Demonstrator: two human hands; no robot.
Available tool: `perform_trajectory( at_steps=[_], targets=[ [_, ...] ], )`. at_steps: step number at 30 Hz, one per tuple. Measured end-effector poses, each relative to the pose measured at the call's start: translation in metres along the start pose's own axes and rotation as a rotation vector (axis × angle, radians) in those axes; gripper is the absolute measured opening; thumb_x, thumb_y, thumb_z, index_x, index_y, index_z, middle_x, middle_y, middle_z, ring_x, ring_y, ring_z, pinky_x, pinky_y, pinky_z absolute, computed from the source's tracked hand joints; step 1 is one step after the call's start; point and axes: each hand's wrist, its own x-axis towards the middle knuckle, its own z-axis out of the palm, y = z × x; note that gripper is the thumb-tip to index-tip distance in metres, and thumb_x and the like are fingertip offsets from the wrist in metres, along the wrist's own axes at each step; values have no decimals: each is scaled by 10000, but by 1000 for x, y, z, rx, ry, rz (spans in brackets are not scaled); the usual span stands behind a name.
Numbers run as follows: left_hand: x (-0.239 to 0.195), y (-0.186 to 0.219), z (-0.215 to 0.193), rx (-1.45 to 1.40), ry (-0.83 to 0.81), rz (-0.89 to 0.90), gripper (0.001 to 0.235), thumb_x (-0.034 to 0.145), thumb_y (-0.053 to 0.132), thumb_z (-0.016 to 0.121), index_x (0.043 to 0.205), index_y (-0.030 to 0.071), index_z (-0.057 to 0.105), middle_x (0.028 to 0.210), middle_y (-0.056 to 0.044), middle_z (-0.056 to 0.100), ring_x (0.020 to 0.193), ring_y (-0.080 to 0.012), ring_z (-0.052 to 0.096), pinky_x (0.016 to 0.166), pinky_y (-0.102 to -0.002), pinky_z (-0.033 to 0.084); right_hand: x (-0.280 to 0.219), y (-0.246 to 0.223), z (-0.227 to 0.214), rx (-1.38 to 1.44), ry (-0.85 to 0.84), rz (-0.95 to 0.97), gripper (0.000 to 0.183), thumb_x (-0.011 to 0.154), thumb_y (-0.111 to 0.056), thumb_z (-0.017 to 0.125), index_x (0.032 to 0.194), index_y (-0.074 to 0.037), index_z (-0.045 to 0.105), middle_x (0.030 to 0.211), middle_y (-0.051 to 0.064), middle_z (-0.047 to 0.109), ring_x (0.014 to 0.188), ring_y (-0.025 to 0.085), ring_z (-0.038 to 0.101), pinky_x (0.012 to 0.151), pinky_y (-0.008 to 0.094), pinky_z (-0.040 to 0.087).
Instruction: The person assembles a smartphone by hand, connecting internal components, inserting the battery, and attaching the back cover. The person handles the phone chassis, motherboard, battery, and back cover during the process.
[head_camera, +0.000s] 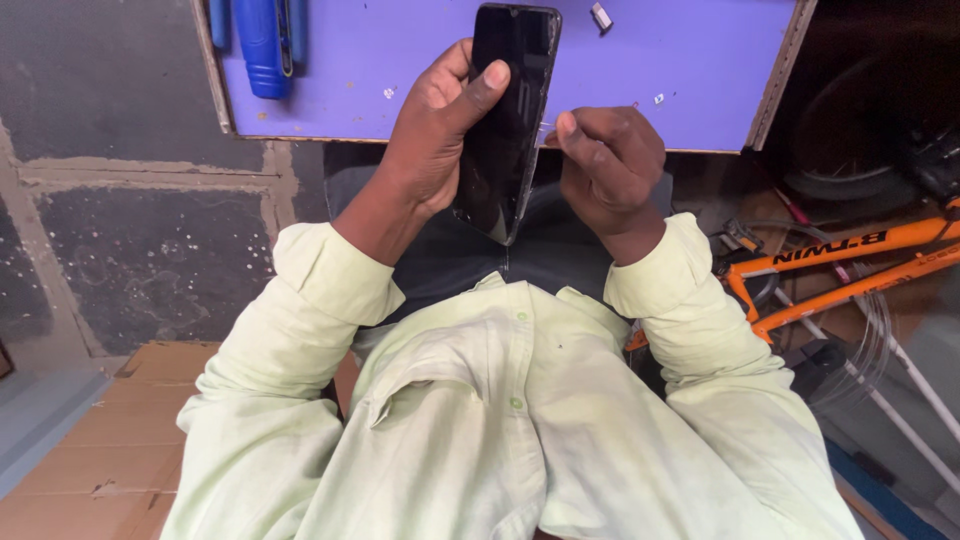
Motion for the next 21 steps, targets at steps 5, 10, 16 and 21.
perform_trajectory(
  at_steps=[5, 10, 16, 21],
  targets=[
    [0, 1, -1, 31, 8, -7, 318, 1010, 253, 752, 1184, 41, 590, 1097, -63, 705, 994, -124, 700, 940, -309, 598, -4, -2, 2, -9, -13, 26, 332, 910, 195, 704, 1145, -34, 656, 938, 79, 666, 780, 238, 690, 656, 360, 525],
    [0, 2, 0, 20, 8, -26, 329, 1004, 245, 755, 1204, 36, 598, 1099, -66, 714, 987, -131, 698, 926, -317, 601, -7, 0, 6, -8, 6, 32, 323, 905, 205, 704, 1110, -38, 647, 937, 76, 670, 786, 239, 691, 655, 361, 524],
    [1, 3, 0, 27, 36, -36, 337, 996, 245, 760, 1209, 31, 610, 1096, -65, 716, 985, -133, 700, 932, -317, 602, -6, -2, 8, 0, -1, 59, 316, 894, 213, 682, 1103, -21, 650, 934, 88, 671, 788, 241, 699, 657, 357, 537],
    [3, 5, -1, 31, 42, -32, 332, 984, 261, 767, 1165, 35, 605, 1060, -63, 712, 960, -130, 697, 910, -317, 598, 0, -6, 10, -17, 5, 63, 299, 899, 210, 687, 1086, -21, 654, 916, 88, 677, 777, 242, 692, 659, 359, 542]
  ],
)
